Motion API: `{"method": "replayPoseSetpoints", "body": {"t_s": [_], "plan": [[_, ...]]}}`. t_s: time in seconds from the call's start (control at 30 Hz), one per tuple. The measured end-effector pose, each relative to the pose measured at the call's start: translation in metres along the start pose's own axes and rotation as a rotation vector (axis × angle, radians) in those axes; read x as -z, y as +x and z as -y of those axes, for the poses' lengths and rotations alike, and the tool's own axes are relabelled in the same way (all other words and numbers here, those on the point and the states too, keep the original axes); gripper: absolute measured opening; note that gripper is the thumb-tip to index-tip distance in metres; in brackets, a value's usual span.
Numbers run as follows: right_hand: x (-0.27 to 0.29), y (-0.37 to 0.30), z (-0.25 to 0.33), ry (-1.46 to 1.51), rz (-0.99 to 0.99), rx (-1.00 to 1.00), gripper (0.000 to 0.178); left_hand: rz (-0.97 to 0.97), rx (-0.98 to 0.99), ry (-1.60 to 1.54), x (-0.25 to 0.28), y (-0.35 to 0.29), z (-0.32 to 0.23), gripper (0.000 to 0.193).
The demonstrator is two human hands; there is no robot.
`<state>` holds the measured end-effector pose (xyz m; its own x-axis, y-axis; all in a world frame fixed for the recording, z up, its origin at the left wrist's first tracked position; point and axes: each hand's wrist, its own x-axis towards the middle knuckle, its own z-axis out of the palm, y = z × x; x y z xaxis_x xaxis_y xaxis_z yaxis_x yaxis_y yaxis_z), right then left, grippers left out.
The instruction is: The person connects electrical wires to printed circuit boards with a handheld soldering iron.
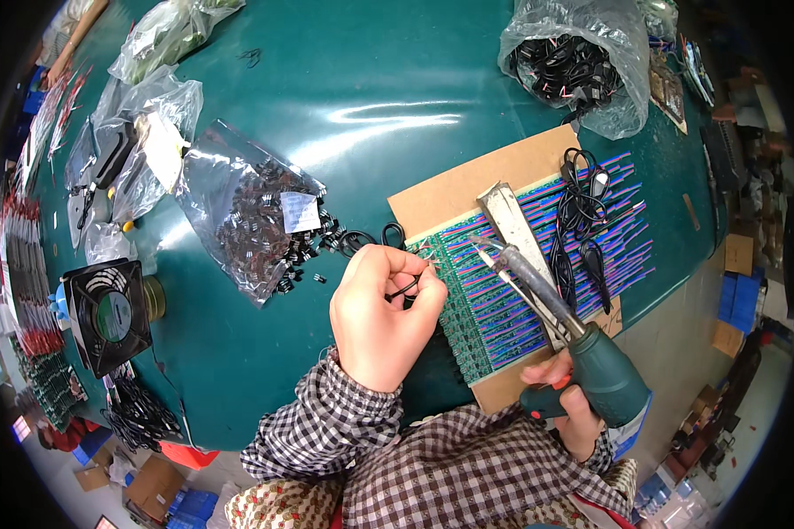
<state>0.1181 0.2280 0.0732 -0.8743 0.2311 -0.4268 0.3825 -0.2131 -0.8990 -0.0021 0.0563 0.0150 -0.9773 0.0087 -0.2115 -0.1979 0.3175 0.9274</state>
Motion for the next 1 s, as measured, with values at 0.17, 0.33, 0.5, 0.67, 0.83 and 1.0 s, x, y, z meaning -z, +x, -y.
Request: {"method": "replayPoseSetpoints", "body": {"t_s": [0.17,0.33,0.5,0.67,0.83,1.0], "plan": [[0.009,-0.004,0.002,-0.161,0.091,-0.062,0.037,-0.039,-0.02,0.035,-0.001,0.001,-0.001,0.011],[0.015,-0.009,-0.011,-0.131,0.069,-0.024,0.034,-0.06,-0.054,0.069,-0.001,0.001,-0.002,0.013],[0.011,-0.008,-0.009,-0.16,0.042,-0.07,0.038,-0.055,-0.047,0.054,0.0,0.001,-0.002,0.013],[0.011,-0.007,-0.011,-0.201,0.042,-0.076,0.037,-0.042,-0.031,0.041,0.0,0.001,-0.003,0.013],[0.009,-0.005,-0.01,-0.168,0.04,-0.065,0.036,-0.04,-0.021,0.029,0.0,0.001,-0.003,0.013],[0.004,-0.005,-0.008,-0.134,0.016,-0.092,0.033,-0.035,-0.024,0.038,0.001,0.001,-0.002,0.013]]}}
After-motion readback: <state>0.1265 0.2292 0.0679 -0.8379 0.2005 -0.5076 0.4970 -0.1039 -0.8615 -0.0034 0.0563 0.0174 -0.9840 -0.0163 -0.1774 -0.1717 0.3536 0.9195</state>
